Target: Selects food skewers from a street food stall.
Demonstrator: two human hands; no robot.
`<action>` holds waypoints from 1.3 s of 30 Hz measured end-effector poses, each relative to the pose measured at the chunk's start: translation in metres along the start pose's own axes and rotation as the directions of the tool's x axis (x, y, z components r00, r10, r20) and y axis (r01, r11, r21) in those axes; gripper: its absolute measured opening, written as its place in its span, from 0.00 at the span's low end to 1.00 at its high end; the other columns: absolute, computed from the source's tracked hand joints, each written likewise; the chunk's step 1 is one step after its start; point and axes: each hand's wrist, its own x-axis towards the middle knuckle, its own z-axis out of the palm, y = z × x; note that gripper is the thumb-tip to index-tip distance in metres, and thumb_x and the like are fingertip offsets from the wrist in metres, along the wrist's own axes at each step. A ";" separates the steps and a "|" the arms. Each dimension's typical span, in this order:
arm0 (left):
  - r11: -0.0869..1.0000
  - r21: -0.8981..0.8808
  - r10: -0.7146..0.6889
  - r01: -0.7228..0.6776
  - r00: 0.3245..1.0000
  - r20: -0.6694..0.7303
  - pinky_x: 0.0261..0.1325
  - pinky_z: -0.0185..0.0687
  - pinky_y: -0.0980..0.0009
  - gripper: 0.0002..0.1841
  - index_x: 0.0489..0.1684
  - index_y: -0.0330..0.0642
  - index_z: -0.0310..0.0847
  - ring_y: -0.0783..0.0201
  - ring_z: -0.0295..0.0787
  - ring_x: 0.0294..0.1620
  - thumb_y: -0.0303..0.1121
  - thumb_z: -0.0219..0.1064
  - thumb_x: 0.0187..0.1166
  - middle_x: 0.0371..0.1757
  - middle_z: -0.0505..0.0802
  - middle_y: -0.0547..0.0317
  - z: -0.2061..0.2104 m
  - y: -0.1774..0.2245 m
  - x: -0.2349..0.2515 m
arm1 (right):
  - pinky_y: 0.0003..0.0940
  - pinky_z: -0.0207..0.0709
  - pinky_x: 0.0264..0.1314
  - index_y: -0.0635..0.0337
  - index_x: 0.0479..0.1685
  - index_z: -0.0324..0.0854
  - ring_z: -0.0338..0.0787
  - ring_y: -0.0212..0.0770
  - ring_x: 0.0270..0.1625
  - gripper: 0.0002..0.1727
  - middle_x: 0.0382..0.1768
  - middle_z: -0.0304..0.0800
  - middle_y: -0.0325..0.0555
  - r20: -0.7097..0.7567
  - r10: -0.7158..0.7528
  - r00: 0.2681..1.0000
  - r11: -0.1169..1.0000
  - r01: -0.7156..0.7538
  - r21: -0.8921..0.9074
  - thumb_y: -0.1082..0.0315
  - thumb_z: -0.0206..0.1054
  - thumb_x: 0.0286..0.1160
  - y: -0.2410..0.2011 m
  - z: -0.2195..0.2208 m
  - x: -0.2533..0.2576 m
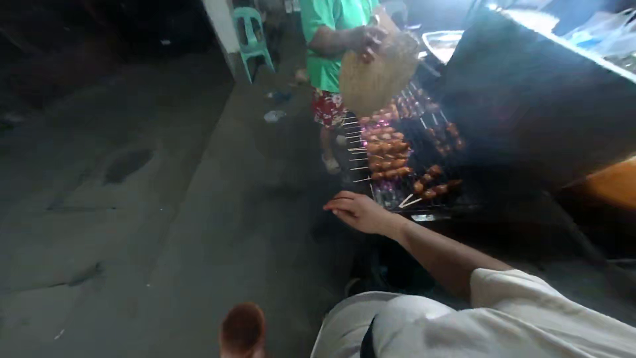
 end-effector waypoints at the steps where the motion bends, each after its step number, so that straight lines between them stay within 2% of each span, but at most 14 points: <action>1: 0.999 -0.006 -0.041 0.041 0.999 0.003 0.50 0.95 0.56 0.22 0.57 0.49 0.84 0.57 0.95 0.57 0.56 0.63 0.80 0.54 0.96 0.55 0.016 0.007 0.026 | 0.44 0.84 0.66 0.61 0.64 0.88 0.92 0.51 0.61 0.17 0.60 0.91 0.59 0.030 0.014 0.999 1.000 -0.014 0.012 0.69 0.58 0.87 0.005 0.008 0.021; 4: 0.988 -0.090 -0.127 0.128 0.992 0.011 0.45 0.96 0.57 0.26 0.56 0.46 0.83 0.55 0.96 0.53 0.59 0.63 0.77 0.53 0.95 0.53 0.062 0.022 0.115 | 0.45 0.84 0.66 0.60 0.66 0.87 0.91 0.52 0.61 0.18 0.62 0.90 0.60 0.072 0.088 0.994 0.996 -0.088 0.001 0.68 0.57 0.88 0.032 0.021 0.084; 7: 0.988 -0.093 -0.129 0.123 0.990 -0.060 0.48 0.95 0.55 0.31 0.65 0.48 0.78 0.53 0.94 0.58 0.64 0.59 0.78 0.59 0.93 0.52 0.109 0.030 0.202 | 0.46 0.83 0.68 0.61 0.67 0.87 0.91 0.54 0.61 0.18 0.62 0.90 0.61 0.051 0.171 0.984 0.985 -0.170 -0.017 0.68 0.56 0.88 0.080 0.025 0.153; 12: 0.984 -0.109 -0.143 0.139 0.989 -0.023 0.49 0.95 0.55 0.33 0.63 0.47 0.79 0.52 0.94 0.58 0.66 0.61 0.75 0.58 0.93 0.49 0.193 0.047 0.341 | 0.41 0.83 0.67 0.63 0.67 0.86 0.91 0.49 0.60 0.18 0.60 0.91 0.60 0.061 0.252 0.966 0.963 -0.257 0.085 0.69 0.57 0.87 0.175 0.026 0.296; 15: 0.997 -0.014 -0.079 0.078 0.992 -0.101 0.40 0.95 0.62 0.30 0.61 0.46 0.77 0.55 0.94 0.55 0.63 0.51 0.82 0.55 0.92 0.49 0.287 0.063 0.401 | 0.39 0.81 0.69 0.64 0.67 0.86 0.91 0.48 0.61 0.18 0.60 0.91 0.60 0.105 0.203 0.973 0.965 -0.218 0.146 0.68 0.57 0.87 0.213 0.029 0.397; 17: 0.995 0.073 -0.051 0.060 0.991 -0.121 0.47 0.92 0.62 0.30 0.70 0.49 0.72 0.57 0.90 0.59 0.62 0.44 0.87 0.60 0.89 0.51 0.324 0.070 0.450 | 0.39 0.81 0.69 0.62 0.68 0.86 0.91 0.48 0.62 0.18 0.60 0.91 0.59 0.167 0.160 0.973 0.968 -0.188 0.165 0.67 0.57 0.88 0.233 0.037 0.464; 20: 0.991 0.054 -0.120 0.119 0.993 0.004 0.48 0.95 0.56 0.32 0.68 0.53 0.76 0.55 0.93 0.59 0.67 0.52 0.80 0.60 0.92 0.53 0.329 0.073 0.572 | 0.39 0.81 0.68 0.60 0.70 0.84 0.90 0.47 0.61 0.19 0.60 0.91 0.59 0.229 0.129 0.965 0.967 -0.174 0.185 0.66 0.57 0.89 0.269 0.058 0.567; 24: 0.951 0.146 -0.287 0.272 0.953 0.093 0.46 0.95 0.53 0.31 0.61 0.48 0.81 0.52 0.95 0.55 0.65 0.56 0.78 0.56 0.94 0.50 0.402 0.061 0.724 | 0.43 0.81 0.70 0.61 0.72 0.82 0.90 0.50 0.62 0.19 0.61 0.90 0.59 0.257 0.093 0.962 0.967 -0.148 0.207 0.66 0.57 0.90 0.328 0.084 0.694; 28: 0.900 0.310 -0.384 0.306 0.894 0.232 0.54 0.93 0.52 0.28 0.70 0.46 0.76 0.52 0.92 0.61 0.57 0.46 0.89 0.61 0.92 0.48 0.506 0.014 0.850 | 0.49 0.79 0.73 0.64 0.76 0.77 0.87 0.57 0.67 0.22 0.69 0.84 0.65 0.284 0.129 0.950 0.953 -0.198 0.230 0.68 0.64 0.86 0.396 0.069 0.801; 32: 0.736 0.405 -0.654 0.542 0.722 0.224 0.47 0.94 0.56 0.22 0.54 0.42 0.83 0.51 0.95 0.50 0.50 0.50 0.87 0.49 0.94 0.47 0.641 -0.057 0.959 | 0.51 0.80 0.69 0.62 0.79 0.75 0.89 0.56 0.61 0.26 0.73 0.80 0.64 0.291 0.287 0.913 0.892 -0.365 0.266 0.63 0.68 0.84 0.476 0.020 0.881; 34: 0.664 0.437 -0.734 0.607 0.642 0.222 0.36 0.94 0.61 0.19 0.44 0.42 0.83 0.54 0.95 0.39 0.45 0.49 0.86 0.40 0.93 0.49 0.712 -0.106 1.002 | 0.53 0.81 0.66 0.65 0.73 0.78 0.90 0.55 0.58 0.24 0.66 0.84 0.64 0.238 0.365 0.900 0.849 -0.426 0.311 0.61 0.68 0.84 0.526 -0.013 0.917; 36: 0.632 0.446 -0.769 0.634 0.584 0.260 0.34 0.92 0.64 0.18 0.41 0.42 0.81 0.58 0.94 0.37 0.42 0.48 0.85 0.39 0.92 0.52 0.766 -0.155 1.042 | 0.56 0.79 0.68 0.67 0.69 0.79 0.89 0.56 0.60 0.22 0.62 0.87 0.64 0.221 0.433 0.874 0.807 -0.485 0.337 0.63 0.69 0.83 0.579 -0.050 0.949; 38: 0.647 0.530 -0.745 0.549 0.602 0.287 0.34 0.92 0.66 0.17 0.40 0.44 0.81 0.61 0.93 0.36 0.41 0.47 0.86 0.36 0.92 0.55 0.818 -0.199 1.076 | 0.57 0.79 0.69 0.68 0.69 0.79 0.89 0.56 0.61 0.22 0.61 0.88 0.64 0.238 0.492 0.837 0.768 -0.547 0.333 0.64 0.69 0.83 0.627 -0.096 0.980; 39: 0.668 0.623 -0.694 0.406 0.642 0.326 0.37 0.92 0.64 0.17 0.43 0.44 0.82 0.63 0.93 0.38 0.42 0.48 0.88 0.37 0.92 0.57 0.842 -0.220 1.092 | 0.56 0.81 0.65 0.69 0.69 0.78 0.90 0.56 0.58 0.22 0.59 0.89 0.64 0.242 0.517 0.821 0.754 -0.571 0.326 0.64 0.69 0.83 0.652 -0.120 0.996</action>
